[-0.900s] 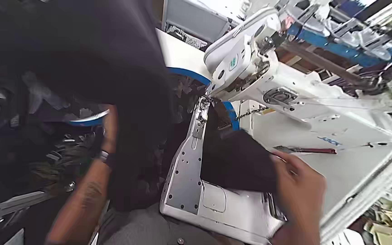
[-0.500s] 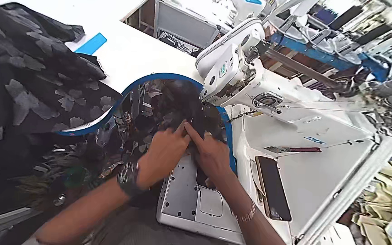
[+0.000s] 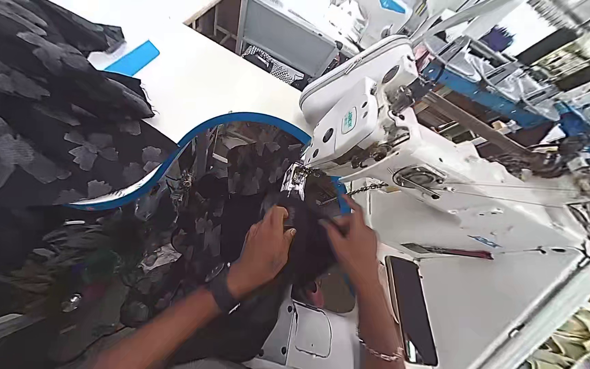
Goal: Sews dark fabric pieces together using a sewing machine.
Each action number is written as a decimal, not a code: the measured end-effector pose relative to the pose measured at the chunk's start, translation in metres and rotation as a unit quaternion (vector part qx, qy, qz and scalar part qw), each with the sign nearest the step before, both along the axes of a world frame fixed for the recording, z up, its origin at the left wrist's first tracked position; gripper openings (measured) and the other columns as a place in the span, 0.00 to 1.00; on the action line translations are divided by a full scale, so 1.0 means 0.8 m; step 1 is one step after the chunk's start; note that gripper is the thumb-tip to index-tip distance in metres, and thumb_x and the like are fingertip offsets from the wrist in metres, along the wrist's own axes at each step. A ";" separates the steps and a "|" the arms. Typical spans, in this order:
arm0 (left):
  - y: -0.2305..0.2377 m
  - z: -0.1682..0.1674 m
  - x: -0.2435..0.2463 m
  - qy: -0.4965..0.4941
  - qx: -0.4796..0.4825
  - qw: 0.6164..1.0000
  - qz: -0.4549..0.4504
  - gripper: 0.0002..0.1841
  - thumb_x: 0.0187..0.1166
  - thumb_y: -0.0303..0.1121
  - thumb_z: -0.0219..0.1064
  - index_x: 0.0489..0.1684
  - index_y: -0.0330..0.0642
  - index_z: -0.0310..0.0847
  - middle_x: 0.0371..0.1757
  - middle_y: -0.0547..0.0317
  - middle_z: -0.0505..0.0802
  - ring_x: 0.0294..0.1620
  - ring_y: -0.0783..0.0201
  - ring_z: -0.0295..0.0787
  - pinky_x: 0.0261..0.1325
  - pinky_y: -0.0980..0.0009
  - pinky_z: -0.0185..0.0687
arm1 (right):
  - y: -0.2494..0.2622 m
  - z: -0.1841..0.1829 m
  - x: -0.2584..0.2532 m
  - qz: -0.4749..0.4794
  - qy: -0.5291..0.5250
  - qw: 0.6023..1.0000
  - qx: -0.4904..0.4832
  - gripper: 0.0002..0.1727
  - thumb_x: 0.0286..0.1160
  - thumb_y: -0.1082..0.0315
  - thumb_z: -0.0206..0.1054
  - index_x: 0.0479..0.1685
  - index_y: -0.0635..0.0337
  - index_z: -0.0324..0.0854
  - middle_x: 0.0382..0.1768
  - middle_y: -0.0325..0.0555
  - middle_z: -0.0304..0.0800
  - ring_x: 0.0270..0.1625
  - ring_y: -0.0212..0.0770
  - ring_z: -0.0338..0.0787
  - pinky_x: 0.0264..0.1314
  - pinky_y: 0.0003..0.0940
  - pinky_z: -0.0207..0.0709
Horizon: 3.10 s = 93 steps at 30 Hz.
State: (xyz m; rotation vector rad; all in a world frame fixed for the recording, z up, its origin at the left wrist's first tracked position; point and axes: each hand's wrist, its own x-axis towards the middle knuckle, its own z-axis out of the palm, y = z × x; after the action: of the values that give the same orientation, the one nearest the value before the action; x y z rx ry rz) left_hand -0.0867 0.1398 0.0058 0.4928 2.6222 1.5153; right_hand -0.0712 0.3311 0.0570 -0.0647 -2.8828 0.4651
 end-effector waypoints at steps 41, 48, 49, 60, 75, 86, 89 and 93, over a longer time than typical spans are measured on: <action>-0.014 -0.036 -0.036 0.195 0.013 0.976 -0.092 0.21 0.86 0.32 0.54 0.71 0.28 0.76 0.78 0.39 0.83 0.82 0.45 0.77 0.80 0.58 0.74 | -0.046 -0.040 -0.002 0.144 -0.005 0.978 -0.153 0.08 0.67 0.66 0.63 0.26 0.61 0.79 0.71 0.62 0.85 0.54 0.35 0.93 0.47 0.26 0.81; -0.007 -0.032 -0.044 0.203 0.037 0.973 -0.102 0.16 0.78 0.22 0.55 0.59 0.29 0.82 0.73 0.33 0.85 0.79 0.37 0.79 0.77 0.54 0.77 | -0.062 -0.060 -0.015 0.108 0.060 0.959 -0.254 0.09 0.66 0.66 0.70 0.29 0.66 0.87 0.64 0.64 0.89 0.46 0.24 0.90 0.45 0.16 0.79; -0.007 -0.031 -0.046 0.204 0.039 0.973 -0.099 0.15 0.77 0.22 0.56 0.58 0.28 0.82 0.73 0.32 0.85 0.79 0.36 0.79 0.77 0.54 0.77 | -0.064 -0.060 -0.014 0.099 0.073 0.955 -0.268 0.09 0.64 0.67 0.71 0.29 0.65 0.87 0.65 0.63 0.89 0.45 0.22 0.89 0.44 0.14 0.78; 0.007 -0.037 -0.053 0.193 0.065 0.977 -0.060 0.15 0.78 0.20 0.59 0.60 0.27 0.82 0.72 0.30 0.85 0.78 0.37 0.79 0.78 0.55 0.77 | -0.075 -0.057 -0.016 0.055 0.082 0.966 -0.240 0.08 0.66 0.66 0.69 0.30 0.62 0.89 0.67 0.58 0.88 0.45 0.23 0.89 0.43 0.16 0.78; -0.070 0.005 0.033 -0.108 0.112 0.967 -0.200 0.22 0.86 0.33 0.60 0.76 0.33 0.76 0.50 0.45 0.94 0.46 0.58 0.91 0.55 0.58 0.84 | -0.094 0.040 0.141 0.164 -0.037 0.973 0.160 0.14 0.71 0.64 0.68 0.19 0.62 0.85 0.15 0.48 0.83 0.19 0.47 0.88 0.17 0.42 0.77; -0.087 0.019 0.010 -0.126 0.046 0.947 -0.291 0.34 0.78 0.27 0.68 0.87 0.32 0.64 0.45 0.31 0.92 0.47 0.35 0.90 0.56 0.40 0.79 | -0.147 0.065 0.120 0.159 -0.270 0.937 0.154 0.09 0.71 0.68 0.70 0.31 0.65 0.91 0.31 0.58 0.92 0.37 0.60 0.95 0.32 0.55 0.85; -0.084 0.007 0.016 -0.100 0.054 0.947 -0.301 0.25 0.79 0.27 0.65 0.77 0.30 0.75 0.35 0.35 0.92 0.37 0.38 0.90 0.47 0.43 0.79 | -0.150 0.071 0.118 0.144 -0.272 0.939 0.150 0.10 0.72 0.68 0.69 0.30 0.66 0.89 0.29 0.58 0.90 0.33 0.58 0.94 0.28 0.51 0.83; -0.080 0.003 0.026 -0.040 0.035 0.972 -0.230 0.22 0.79 0.27 0.64 0.74 0.35 0.82 0.25 0.38 0.90 0.29 0.37 0.89 0.38 0.42 0.80 | -0.151 0.071 0.109 0.148 -0.271 0.938 0.159 0.12 0.72 0.65 0.69 0.28 0.66 0.88 0.23 0.56 0.88 0.27 0.57 0.92 0.24 0.53 0.80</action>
State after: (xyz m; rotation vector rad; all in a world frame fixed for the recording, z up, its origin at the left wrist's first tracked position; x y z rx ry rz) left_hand -0.0659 0.0759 0.0082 0.9446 2.1903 1.4346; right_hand 0.0160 0.2101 0.1140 0.3544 -3.4904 0.0116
